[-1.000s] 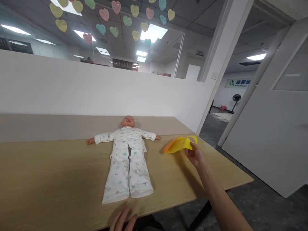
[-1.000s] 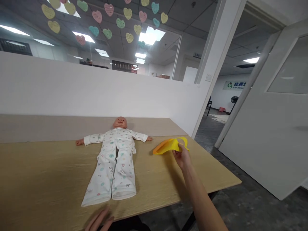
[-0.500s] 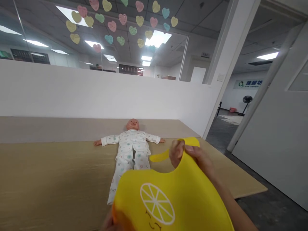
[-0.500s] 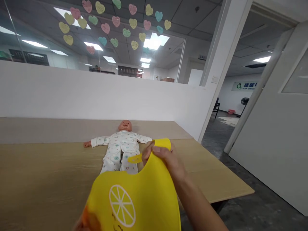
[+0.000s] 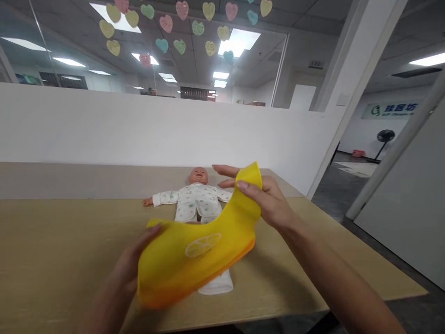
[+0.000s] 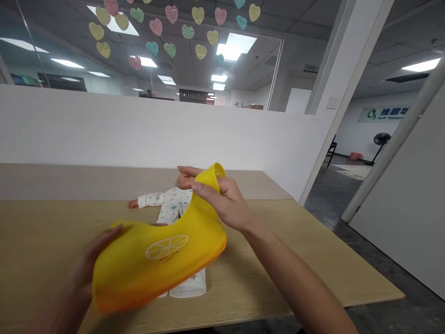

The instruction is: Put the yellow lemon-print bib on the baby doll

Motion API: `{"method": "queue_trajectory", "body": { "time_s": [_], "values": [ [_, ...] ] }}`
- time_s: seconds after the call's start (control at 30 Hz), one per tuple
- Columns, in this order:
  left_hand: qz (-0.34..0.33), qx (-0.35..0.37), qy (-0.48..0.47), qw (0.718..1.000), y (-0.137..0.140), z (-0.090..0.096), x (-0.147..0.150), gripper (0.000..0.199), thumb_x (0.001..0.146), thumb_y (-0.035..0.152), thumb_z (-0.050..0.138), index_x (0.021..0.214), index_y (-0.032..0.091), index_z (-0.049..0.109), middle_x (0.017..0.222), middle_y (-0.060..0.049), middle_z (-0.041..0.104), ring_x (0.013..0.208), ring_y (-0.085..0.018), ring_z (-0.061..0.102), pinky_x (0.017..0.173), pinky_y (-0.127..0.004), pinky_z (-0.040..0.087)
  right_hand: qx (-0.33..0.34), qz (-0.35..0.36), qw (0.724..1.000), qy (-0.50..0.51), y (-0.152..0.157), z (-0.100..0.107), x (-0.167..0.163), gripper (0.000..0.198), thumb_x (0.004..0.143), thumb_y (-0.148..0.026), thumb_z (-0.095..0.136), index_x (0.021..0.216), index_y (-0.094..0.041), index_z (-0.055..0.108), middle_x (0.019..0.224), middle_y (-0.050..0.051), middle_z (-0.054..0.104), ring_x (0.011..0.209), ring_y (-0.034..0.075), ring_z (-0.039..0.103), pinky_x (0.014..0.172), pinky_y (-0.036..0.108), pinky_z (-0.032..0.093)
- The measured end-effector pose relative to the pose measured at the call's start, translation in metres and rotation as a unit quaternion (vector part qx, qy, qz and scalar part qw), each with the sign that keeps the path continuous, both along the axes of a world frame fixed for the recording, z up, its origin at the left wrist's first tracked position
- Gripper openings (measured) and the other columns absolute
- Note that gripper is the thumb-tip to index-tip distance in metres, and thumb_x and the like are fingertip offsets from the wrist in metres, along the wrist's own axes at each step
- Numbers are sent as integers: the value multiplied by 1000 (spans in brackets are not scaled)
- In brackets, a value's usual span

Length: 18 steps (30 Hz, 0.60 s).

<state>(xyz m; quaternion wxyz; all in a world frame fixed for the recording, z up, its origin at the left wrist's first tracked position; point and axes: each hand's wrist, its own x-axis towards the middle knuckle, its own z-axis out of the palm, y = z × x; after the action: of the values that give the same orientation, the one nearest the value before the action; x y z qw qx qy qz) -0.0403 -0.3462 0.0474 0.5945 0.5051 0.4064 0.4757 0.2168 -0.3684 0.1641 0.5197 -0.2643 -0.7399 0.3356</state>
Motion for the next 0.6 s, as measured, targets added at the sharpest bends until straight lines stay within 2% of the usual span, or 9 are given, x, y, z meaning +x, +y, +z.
{"method": "queue_trajectory", "body": {
  "time_s": [0.03, 0.07, 0.13, 0.23, 0.33, 0.4, 0.5, 0.6],
  "values": [
    [0, -52, -39, 998, 7, 14, 6, 38, 69, 49, 68, 89, 16, 71, 84, -8, 75, 70, -22, 71, 60, -29, 58, 12, -14, 1000, -14, 8, 3, -1, 29, 89, -42, 55, 91, -20, 73, 127, 6, 59, 120, 22, 52, 99, 39, 43],
    [-10, -61, -71, 996, 14, 26, 10, 39, 66, 43, 72, 95, 16, 70, 88, -8, 75, 73, -22, 71, 63, -27, 58, 23, -30, 999, -27, 16, 6, -1, 32, 89, -45, 54, 90, -19, 73, 126, 6, 59, 120, 22, 53, 100, 40, 42],
    [-16, -35, -90, 995, 31, 45, 15, 44, 64, 38, 75, 101, 15, 69, 97, -9, 74, 83, -24, 70, 68, -27, 58, 40, -73, 996, -44, 35, 10, -1, 35, 89, -47, 53, 89, -17, 72, 119, 7, 62, 116, 23, 54, 99, 40, 42],
    [-38, 15, -73, 997, 64, 60, 15, 49, 68, 34, 73, 113, 16, 65, 109, -9, 71, 99, -26, 67, 82, -30, 56, 54, -152, 984, -74, 69, 13, 3, 36, 88, -45, 54, 82, -12, 68, 100, 8, 67, 109, 24, 58, 95, 39, 43],
    [-49, 52, -58, 996, 104, 65, 14, 48, 71, 26, 70, 118, 19, 63, 114, -8, 69, 105, -24, 64, 89, -29, 53, 66, -205, 969, -120, 106, 12, 9, 36, 89, -38, 53, 67, -10, 60, 90, 8, 66, 99, 23, 60, 88, 38, 45],
    [-48, 57, -48, 996, 131, 66, 16, 44, 73, 23, 68, 116, 16, 64, 110, -9, 70, 101, -23, 66, 88, -28, 53, 66, -228, 960, -145, 133, 7, 11, 34, 89, -32, 51, 63, -11, 56, 89, 8, 66, 94, 21, 60, 85, 36, 46],
    [-49, 42, -44, 997, 169, 62, 20, 37, 74, 25, 67, 108, 10, 66, 102, -12, 72, 93, -21, 68, 82, -26, 54, 70, -269, 945, -173, 175, -8, 14, 28, 87, -25, 47, 66, -11, 58, 87, 8, 66, 92, 20, 61, 85, 34, 45],
    [-56, 26, -32, 998, 204, 51, 23, 38, 73, 30, 70, 105, 8, 66, 100, -13, 72, 86, -20, 68, 76, -26, 54, 93, -305, 926, -203, 217, -27, 15, 20, 84, -22, 47, 78, -11, 63, 89, 8, 66, 99, 21, 59, 90, 33, 41]
  ]
}}
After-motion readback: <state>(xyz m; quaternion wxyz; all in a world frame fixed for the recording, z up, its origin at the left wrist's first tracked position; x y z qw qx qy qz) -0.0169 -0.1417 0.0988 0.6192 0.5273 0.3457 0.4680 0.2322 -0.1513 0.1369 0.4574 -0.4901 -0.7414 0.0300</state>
